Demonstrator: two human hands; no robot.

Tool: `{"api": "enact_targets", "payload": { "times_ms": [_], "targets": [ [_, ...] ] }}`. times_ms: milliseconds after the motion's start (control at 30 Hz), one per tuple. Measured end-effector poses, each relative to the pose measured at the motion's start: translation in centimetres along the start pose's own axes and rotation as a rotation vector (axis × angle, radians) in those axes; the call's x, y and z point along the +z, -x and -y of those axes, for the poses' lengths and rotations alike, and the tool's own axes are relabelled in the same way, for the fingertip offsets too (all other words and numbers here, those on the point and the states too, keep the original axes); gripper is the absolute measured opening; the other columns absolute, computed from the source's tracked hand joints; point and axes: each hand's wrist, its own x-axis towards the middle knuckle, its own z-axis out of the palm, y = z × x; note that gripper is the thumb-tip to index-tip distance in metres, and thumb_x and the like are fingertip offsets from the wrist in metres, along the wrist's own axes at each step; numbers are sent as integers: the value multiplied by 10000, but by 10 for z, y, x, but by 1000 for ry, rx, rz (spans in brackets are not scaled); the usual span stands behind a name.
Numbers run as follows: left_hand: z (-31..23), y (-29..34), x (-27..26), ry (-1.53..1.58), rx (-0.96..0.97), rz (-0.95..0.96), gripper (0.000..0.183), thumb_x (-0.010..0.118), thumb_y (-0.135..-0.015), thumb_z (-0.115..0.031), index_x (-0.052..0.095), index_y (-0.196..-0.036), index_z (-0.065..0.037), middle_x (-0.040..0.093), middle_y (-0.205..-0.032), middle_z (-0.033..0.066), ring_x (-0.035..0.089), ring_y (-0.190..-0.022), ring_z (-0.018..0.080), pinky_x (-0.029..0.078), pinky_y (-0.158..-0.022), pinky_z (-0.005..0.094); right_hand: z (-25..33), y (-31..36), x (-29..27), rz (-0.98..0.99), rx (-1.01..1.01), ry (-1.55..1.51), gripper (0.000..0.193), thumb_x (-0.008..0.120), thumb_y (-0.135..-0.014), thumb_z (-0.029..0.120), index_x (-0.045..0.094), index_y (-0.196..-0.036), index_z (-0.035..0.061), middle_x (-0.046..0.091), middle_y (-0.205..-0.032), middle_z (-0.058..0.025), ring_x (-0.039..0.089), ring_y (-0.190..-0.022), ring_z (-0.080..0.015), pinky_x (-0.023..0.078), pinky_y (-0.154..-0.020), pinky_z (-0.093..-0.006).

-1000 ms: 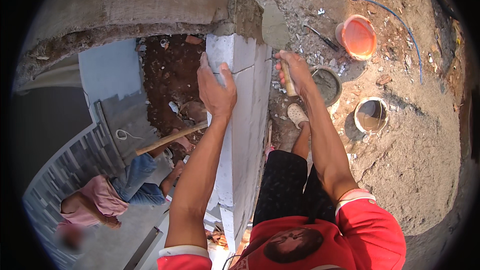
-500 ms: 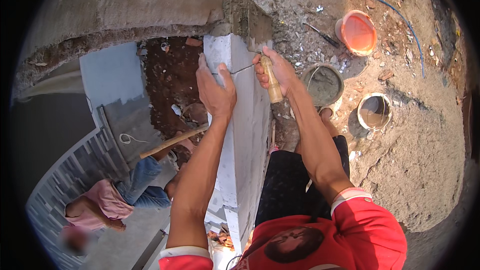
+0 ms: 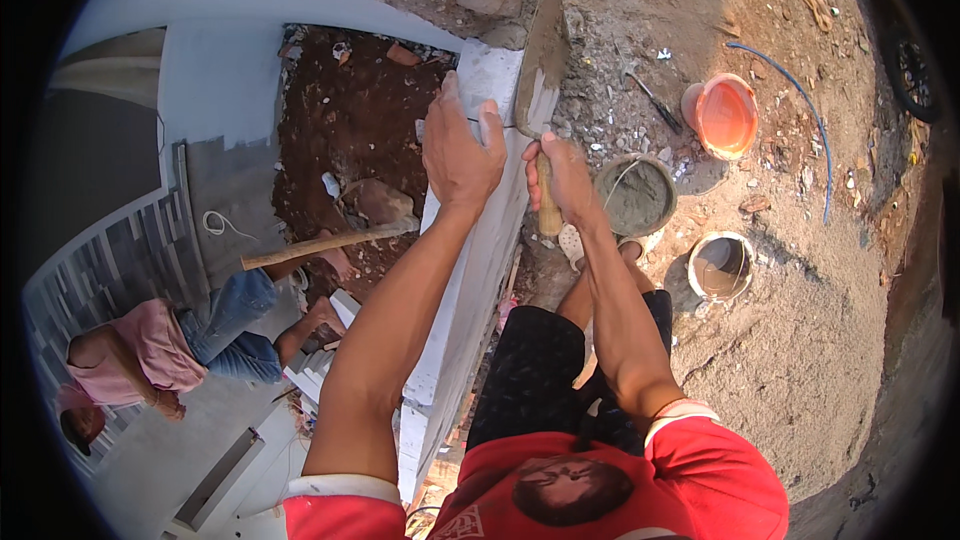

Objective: The person applies cement to a wall using a trowel, smoothing the surface. They then use a hammer to drive a nail into the wall and attach a string. Finally, they pick up a bucket of water.

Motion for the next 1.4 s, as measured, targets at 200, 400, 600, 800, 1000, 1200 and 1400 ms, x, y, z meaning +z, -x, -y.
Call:
{"api": "enact_targets", "payload": {
  "times_ms": [200, 400, 600, 800, 1000, 1200, 1400],
  "targets": [
    [-1, 0, -1, 4, -35, 30, 639, 605, -986, -339, 477, -1505, 12, 606, -1295, 273, 589, -1191, 464, 466, -1029, 534, -48, 37, -21, 40, 80, -13, 423, 476, -1081, 378, 620, -927, 10, 593, -674, -78, 549, -473, -186, 465, -442, -325],
    [-3, 2, -3, -16, -35, 27, 600, 602, -1004, -315, 493, -1508, -7, 617, -1323, 253, 601, -1221, 437, 484, -1025, 501, -26, 21, -36, -61, 23, -93, 402, 471, -1079, 357, 622, -930, 15, 591, -677, -78, 548, -476, -176, 470, -448, -316],
    [-5, 1, -3, 1, -23, -11, 599, 618, -992, -310, 508, -1494, -4, 626, -1304, 253, 612, -1203, 438, 487, -1023, 499, 3, 7, -38, -137, -50, 171, 449, 463, -1086, 416, 591, -947, 9, 574, -672, -68, 526, -463, -154, 486, -443, -309],
    [-4, 2, -2, -7, -39, 0, 602, 623, -989, -310, 510, -1493, -1, 624, -1308, 256, 610, -1210, 437, 487, -1024, 498, -2, 10, -35, -33, -63, 209, 448, 469, -1082, 407, 604, -942, 3, 578, -673, -71, 524, -459, -162, 458, -441, -303],
    [-1, 1, -1, -38, -4, 15, 616, 616, -990, -312, 492, -1493, 22, 613, -1315, 261, 595, -1216, 443, 481, -1025, 509, -30, 44, -54, 28, 65, 268, 423, 504, -1076, 381, 629, -911, 13, 580, -642, -67, 532, -472, -163, 430, -445, -316],
    [1, 1, 0, -41, 42, 6, 615, 603, -993, -298, 475, -1489, 43, 604, -1297, 287, 594, -1177, 471, 480, -1009, 532, -64, 37, -65, -190, 95, 117, 401, 509, -1072, 387, 623, -1007, 8, 572, -685, -49, 544, -503, -138, 460, -453, -308],
    [-1, 1, 0, -51, 59, -3, 605, 604, -1001, -298, 482, -1481, 51, 606, -1298, 293, 594, -1180, 470, 481, -1015, 518, -45, -34, -62, -329, -10, 21, 375, 557, -1063, 404, 603, -1019, 35, 586, -767, -30, 559, -550, -126, 491, -467, -291]
  ]
}}
